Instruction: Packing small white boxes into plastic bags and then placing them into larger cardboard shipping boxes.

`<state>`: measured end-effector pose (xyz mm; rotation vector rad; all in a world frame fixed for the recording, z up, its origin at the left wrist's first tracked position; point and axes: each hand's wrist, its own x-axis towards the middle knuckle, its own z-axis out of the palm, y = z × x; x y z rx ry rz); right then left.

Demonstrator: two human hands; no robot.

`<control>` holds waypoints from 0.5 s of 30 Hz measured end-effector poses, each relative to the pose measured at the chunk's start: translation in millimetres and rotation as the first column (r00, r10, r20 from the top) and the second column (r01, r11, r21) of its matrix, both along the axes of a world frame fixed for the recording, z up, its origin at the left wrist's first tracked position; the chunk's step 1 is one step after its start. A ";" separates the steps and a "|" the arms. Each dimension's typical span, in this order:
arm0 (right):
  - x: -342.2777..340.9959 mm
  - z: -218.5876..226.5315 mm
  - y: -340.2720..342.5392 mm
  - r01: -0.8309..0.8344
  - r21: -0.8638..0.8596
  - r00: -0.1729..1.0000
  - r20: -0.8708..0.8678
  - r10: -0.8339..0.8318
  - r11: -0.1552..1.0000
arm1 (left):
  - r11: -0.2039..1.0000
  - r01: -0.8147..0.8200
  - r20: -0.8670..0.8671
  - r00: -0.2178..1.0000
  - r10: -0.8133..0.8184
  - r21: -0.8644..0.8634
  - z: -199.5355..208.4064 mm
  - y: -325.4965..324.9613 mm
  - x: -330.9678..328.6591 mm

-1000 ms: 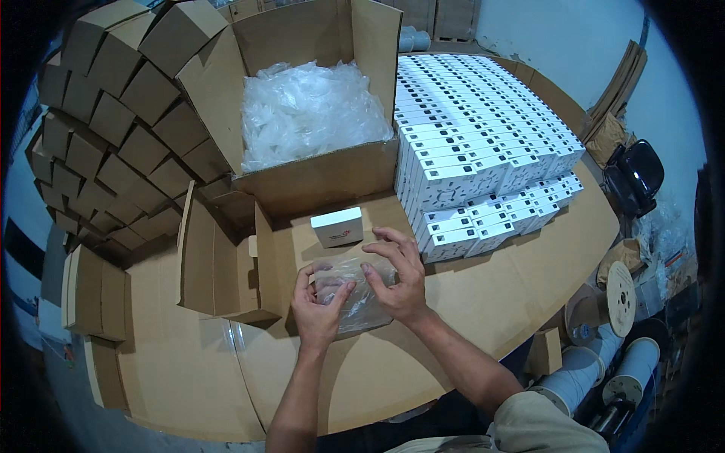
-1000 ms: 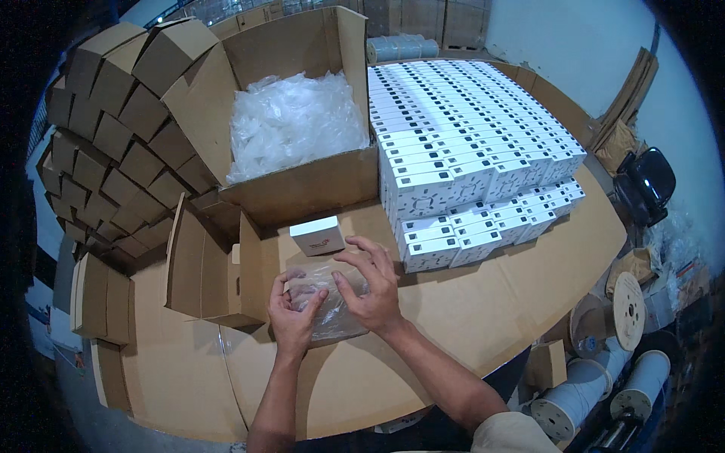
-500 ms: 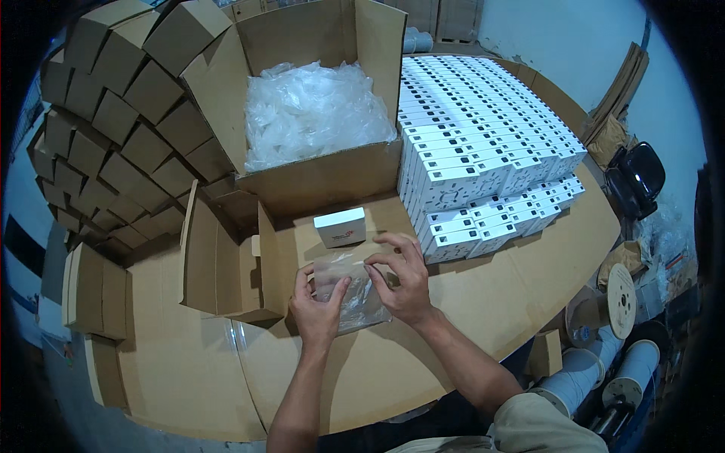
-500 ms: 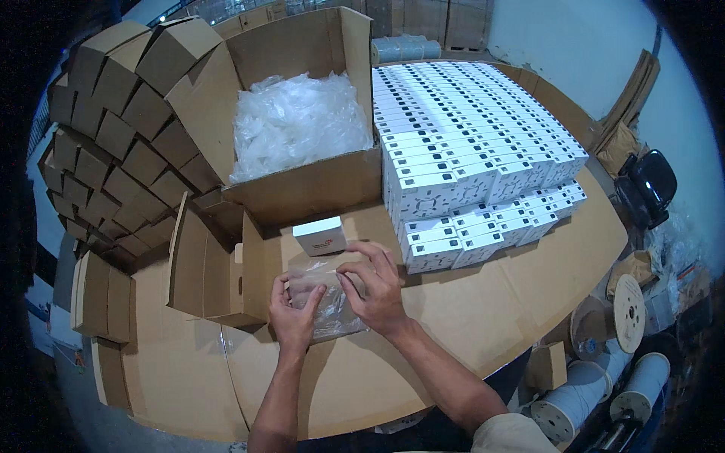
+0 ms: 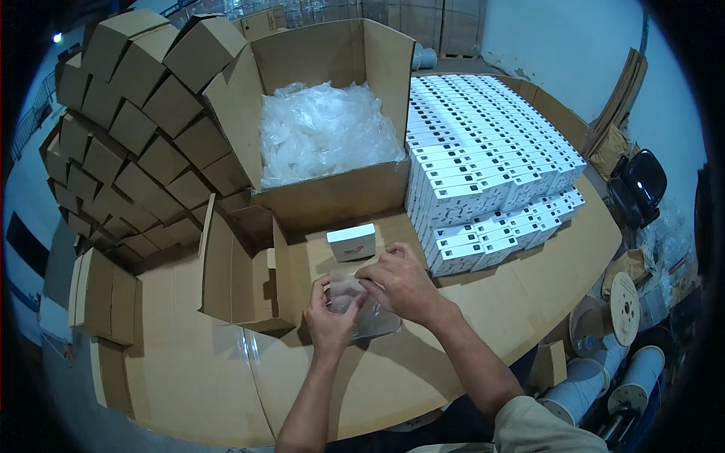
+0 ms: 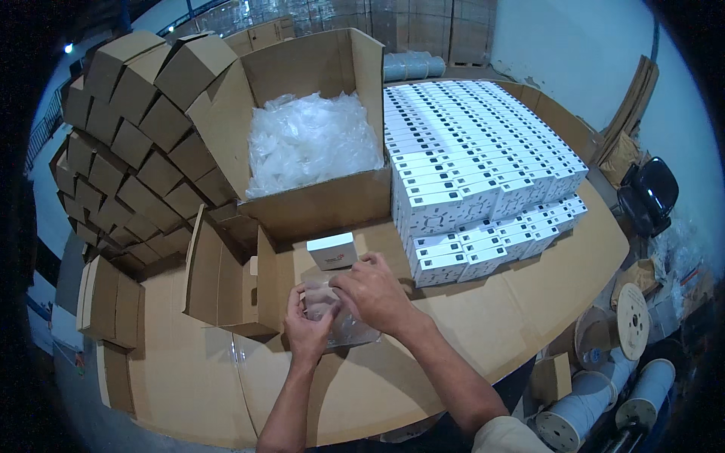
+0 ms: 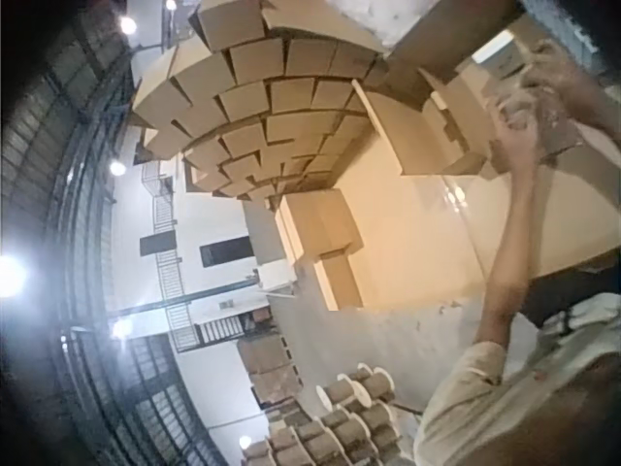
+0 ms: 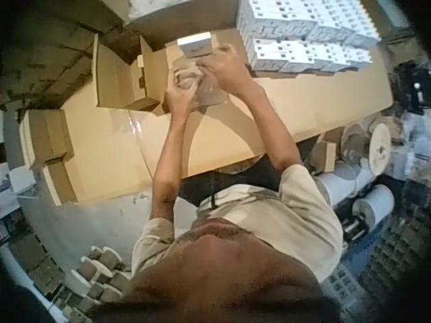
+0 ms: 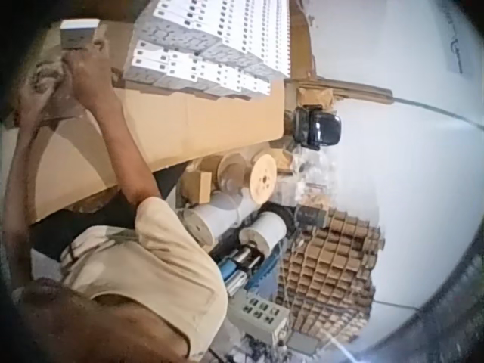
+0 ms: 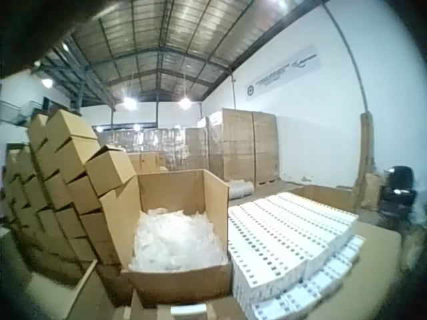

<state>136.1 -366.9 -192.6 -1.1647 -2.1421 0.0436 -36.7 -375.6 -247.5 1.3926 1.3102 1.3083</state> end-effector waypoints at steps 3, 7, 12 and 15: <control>1.0 3.2 7.3 -0.023 -0.126 0.999 -0.052 0.016 0.992 | 0.994 0.084 -0.100 0.991 -0.090 -0.064 15.3 -3.7 -1.1; -3.3 19.1 6.6 -0.102 -0.286 0.992 -0.105 0.075 0.953 | 0.973 0.164 -0.101 0.978 -0.181 -0.162 3.2 1.1 -8.1; 7.8 17.5 5.7 -0.200 -0.356 0.970 -0.206 0.133 0.913 | 0.965 0.176 -0.120 0.972 -0.202 -0.194 7.8 1.9 -6.6; 8.6 20.6 4.6 -0.221 -0.443 0.974 -0.141 0.176 0.869 | 0.969 0.187 -0.078 0.976 -0.201 -0.162 5.1 2.0 -8.1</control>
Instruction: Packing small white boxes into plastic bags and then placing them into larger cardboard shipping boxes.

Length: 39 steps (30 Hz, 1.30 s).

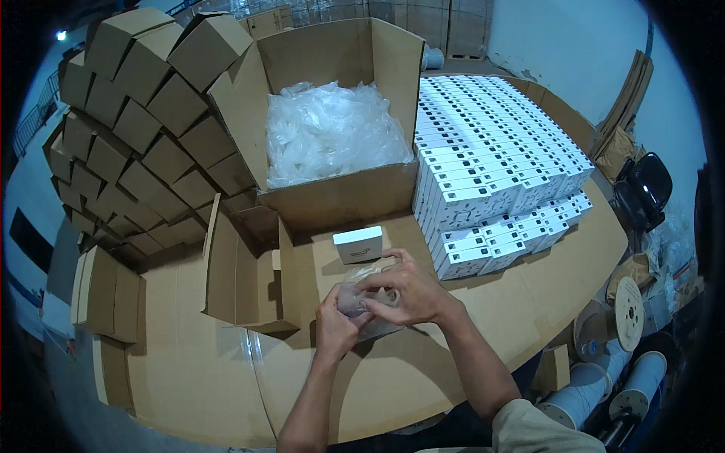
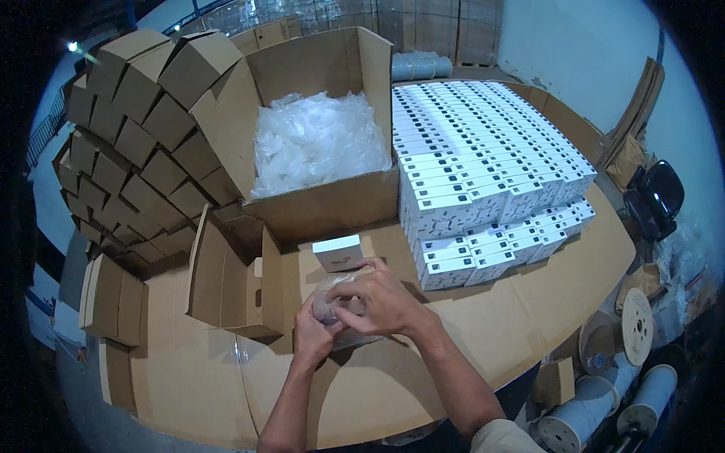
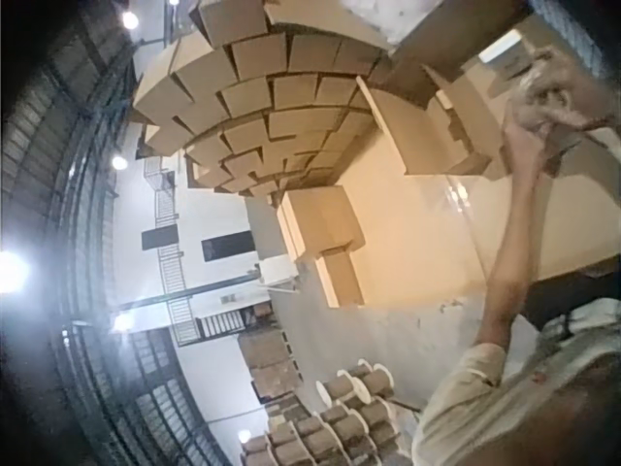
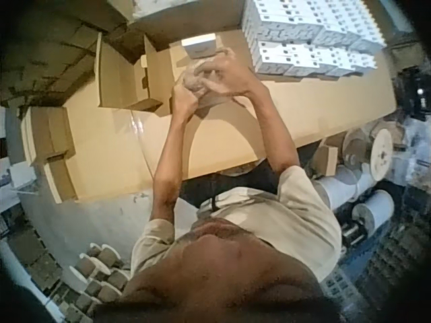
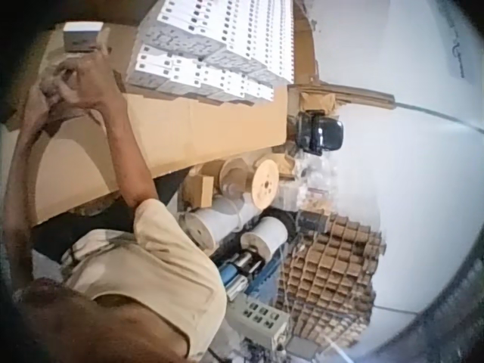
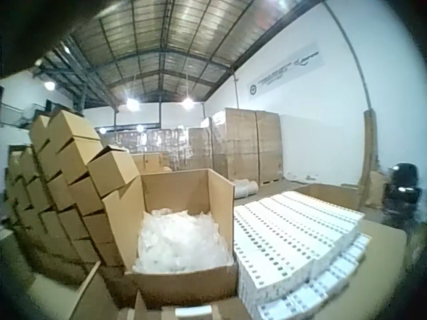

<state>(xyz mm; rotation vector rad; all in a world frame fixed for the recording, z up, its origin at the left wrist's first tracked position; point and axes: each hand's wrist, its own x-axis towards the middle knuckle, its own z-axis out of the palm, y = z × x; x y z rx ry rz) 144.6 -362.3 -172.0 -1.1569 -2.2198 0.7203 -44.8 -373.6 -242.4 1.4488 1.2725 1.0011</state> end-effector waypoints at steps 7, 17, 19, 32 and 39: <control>-0.4 -21.3 4.2 0.019 0.247 0.992 -0.123 0.011 0.969 | 1.000 0.016 0.022 1.000 -0.016 -0.004 -5.1 0.0 -1.4; 3.9 -23.4 5.7 0.114 0.293 0.990 -0.109 -0.085 0.949 | 0.997 0.061 -0.005 0.998 -0.062 -0.056 3.8 -0.4 -2.0; 5.8 -22.3 8.2 0.145 0.270 0.979 -0.180 -0.098 0.952 | 0.991 0.047 -0.035 0.998 -0.052 -0.125 4.2 0.5 -4.0; 5.1 -82.2 52.3 0.296 -0.162 0.548 -0.778 -0.306 0.941 | 0.990 0.074 0.056 0.996 -0.068 -0.123 9.9 3.5 -9.8; 0.6 -93.1 53.6 0.261 -0.240 0.614 -0.706 -0.353 0.935 | 0.993 0.046 0.057 0.998 -0.040 -0.109 1.4 4.7 -15.0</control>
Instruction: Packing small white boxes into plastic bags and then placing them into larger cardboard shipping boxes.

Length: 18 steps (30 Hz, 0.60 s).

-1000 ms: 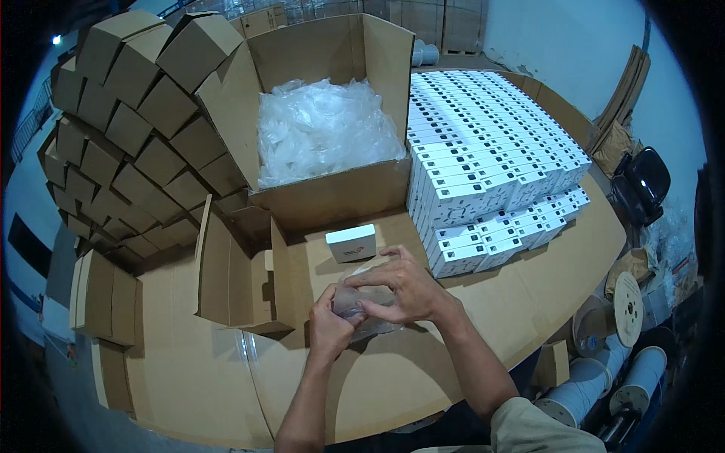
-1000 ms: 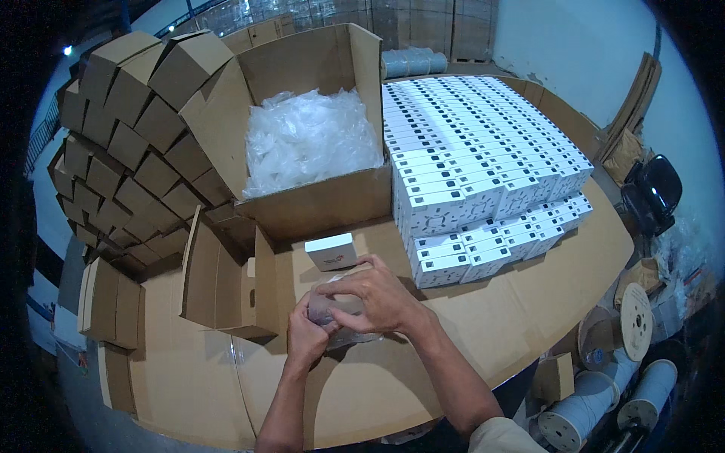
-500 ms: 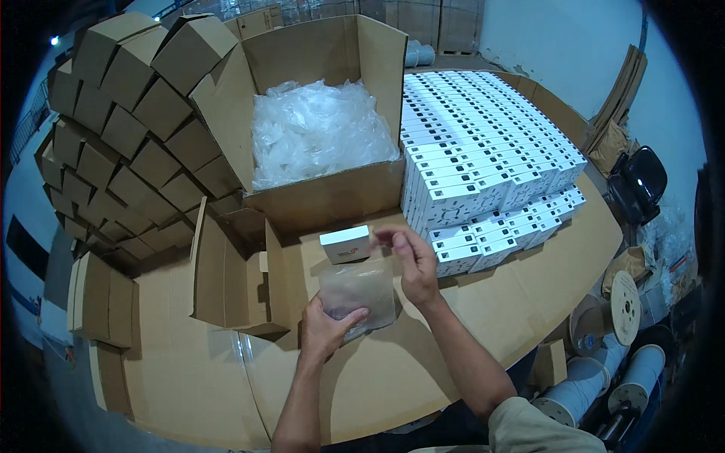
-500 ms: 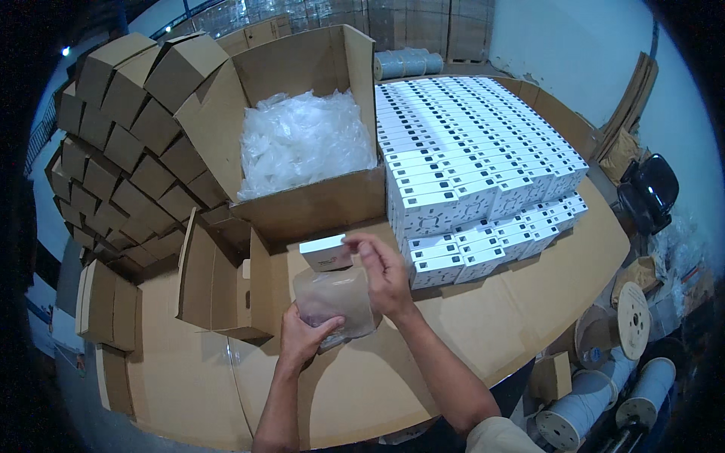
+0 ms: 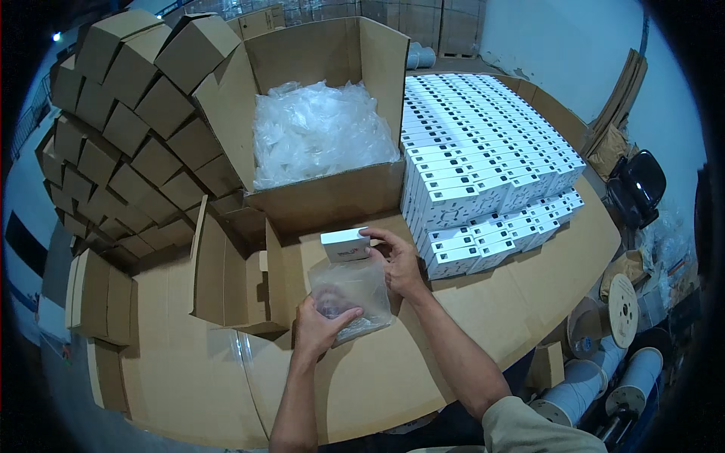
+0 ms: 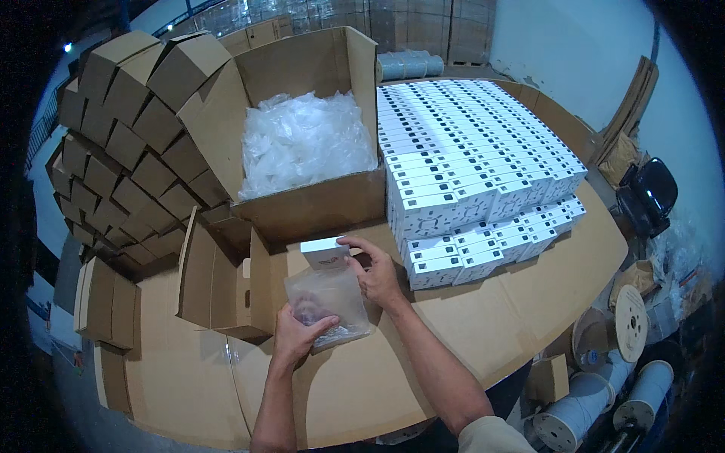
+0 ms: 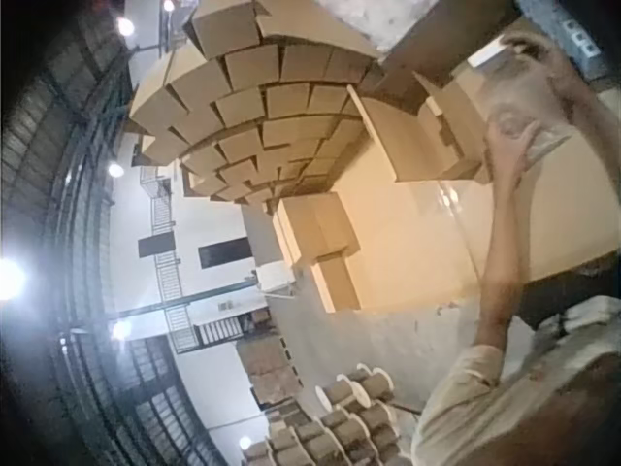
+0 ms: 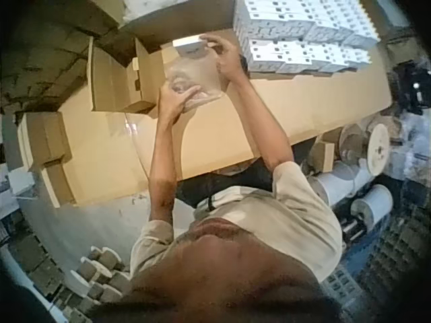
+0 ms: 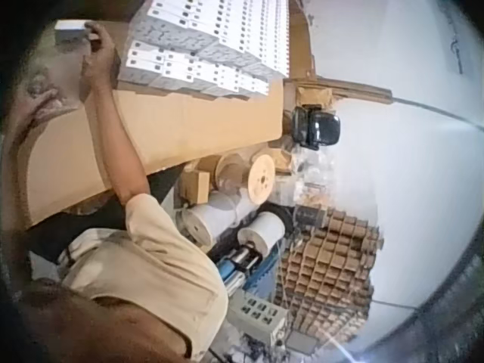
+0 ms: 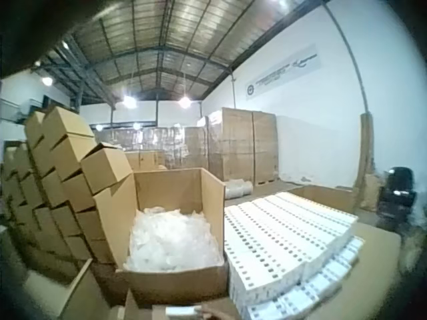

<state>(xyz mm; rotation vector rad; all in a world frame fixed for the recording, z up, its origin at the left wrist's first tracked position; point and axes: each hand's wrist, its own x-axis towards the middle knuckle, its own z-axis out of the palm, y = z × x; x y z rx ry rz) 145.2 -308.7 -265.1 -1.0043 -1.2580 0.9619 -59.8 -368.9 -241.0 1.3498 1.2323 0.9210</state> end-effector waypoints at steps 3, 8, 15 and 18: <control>1.0 -4.9 3.7 0.077 0.012 0.997 -0.018 -0.076 0.997 | 1.000 0.007 0.026 1.000 -0.006 -0.022 -0.9 0.0 2.0; -0.2 2.9 1.0 0.108 0.060 0.987 -0.123 -0.100 0.992 | 1.000 0.022 0.048 0.999 -0.021 -0.019 4.5 -1.4 2.1; -7.3 38.3 -13.6 0.123 0.134 0.910 -0.410 -0.058 0.983 | 0.999 0.043 -0.078 0.996 -0.042 0.021 4.6 1.3 -2.2; -5.2 45.0 -18.4 0.126 0.159 0.916 -0.397 -0.053 0.979 | 0.999 0.042 -0.049 0.998 -0.041 0.013 11.0 -0.7 1.4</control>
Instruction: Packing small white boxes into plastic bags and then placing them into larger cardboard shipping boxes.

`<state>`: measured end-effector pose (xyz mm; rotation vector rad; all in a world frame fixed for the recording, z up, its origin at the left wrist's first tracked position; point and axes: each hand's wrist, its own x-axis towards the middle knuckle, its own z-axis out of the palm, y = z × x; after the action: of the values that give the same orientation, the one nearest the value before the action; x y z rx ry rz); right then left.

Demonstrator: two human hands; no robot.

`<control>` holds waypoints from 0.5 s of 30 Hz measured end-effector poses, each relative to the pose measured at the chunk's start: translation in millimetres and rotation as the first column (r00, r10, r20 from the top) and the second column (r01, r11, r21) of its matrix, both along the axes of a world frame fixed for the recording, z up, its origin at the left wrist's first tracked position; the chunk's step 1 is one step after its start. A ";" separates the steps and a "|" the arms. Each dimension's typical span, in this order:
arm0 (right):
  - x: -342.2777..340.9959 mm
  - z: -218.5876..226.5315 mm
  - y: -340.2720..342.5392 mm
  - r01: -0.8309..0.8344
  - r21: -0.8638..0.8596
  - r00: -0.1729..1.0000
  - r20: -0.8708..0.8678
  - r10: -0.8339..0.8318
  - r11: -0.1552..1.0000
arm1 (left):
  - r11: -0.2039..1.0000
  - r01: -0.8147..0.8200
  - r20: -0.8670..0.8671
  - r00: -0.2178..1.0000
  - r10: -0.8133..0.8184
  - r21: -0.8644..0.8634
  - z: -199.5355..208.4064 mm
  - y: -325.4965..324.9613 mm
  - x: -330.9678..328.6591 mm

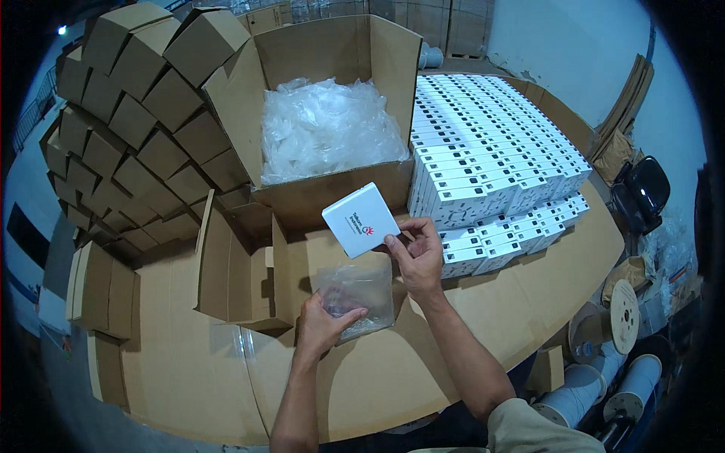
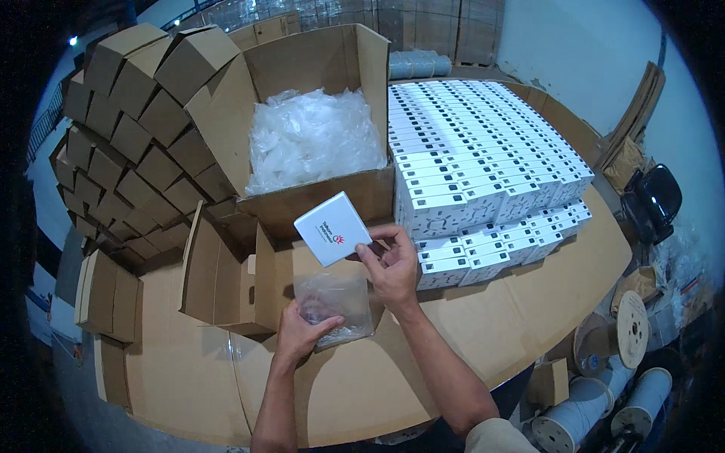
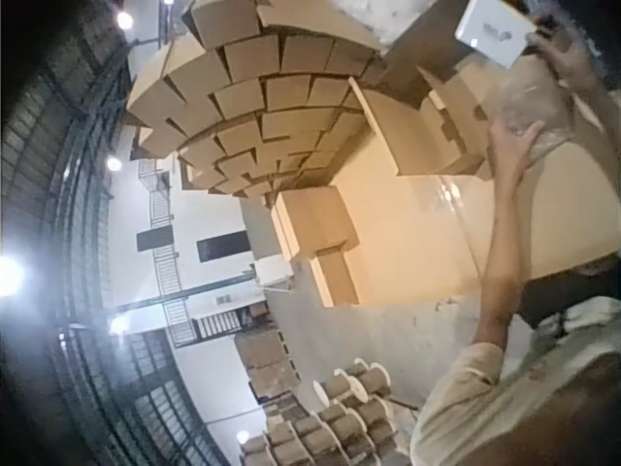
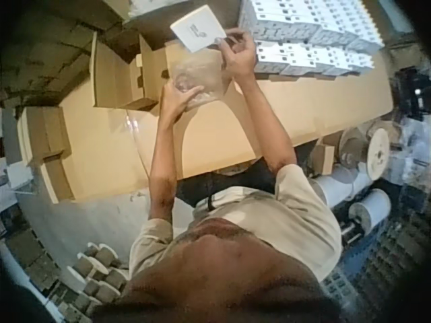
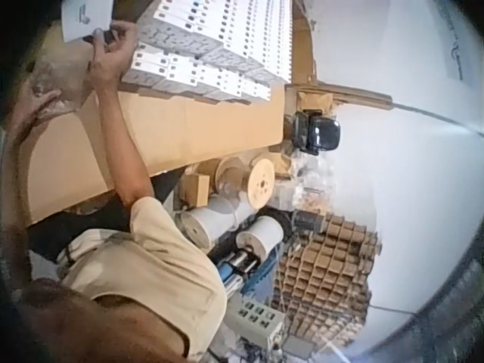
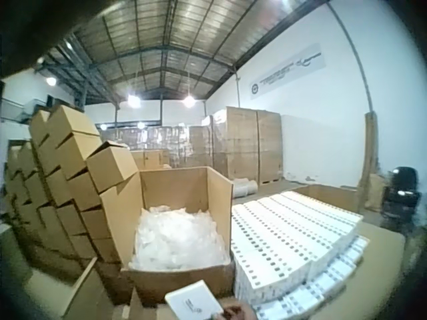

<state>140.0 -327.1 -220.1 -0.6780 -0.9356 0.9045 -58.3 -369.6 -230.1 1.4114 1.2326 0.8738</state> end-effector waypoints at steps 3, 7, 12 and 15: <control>1.2 -2.3 -3.1 0.008 -0.016 0.997 0.075 -0.007 1.000 | 1.000 -0.001 0.033 0.999 0.001 -0.001 1.0 -0.4 1.4; 2.7 -3.5 -6.4 0.000 -0.054 0.989 0.145 0.008 0.999 | 1.000 0.012 0.052 0.999 -0.012 0.003 -2.2 0.7 0.2; 5.4 -4.0 -7.9 0.009 -0.078 0.989 0.147 0.003 0.997 | 1.000 -0.005 0.035 0.999 0.005 -0.020 1.8 -0.5 1.4; 5.9 -5.7 -7.7 0.017 -0.072 0.985 0.170 -0.004 0.997 | 1.000 -0.011 0.046 0.999 0.012 -0.014 -3.5 0.4 0.6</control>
<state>145.8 -334.8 -225.8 -0.8321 -1.0530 0.8846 -57.7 -369.2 -233.6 1.3669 1.2109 0.8991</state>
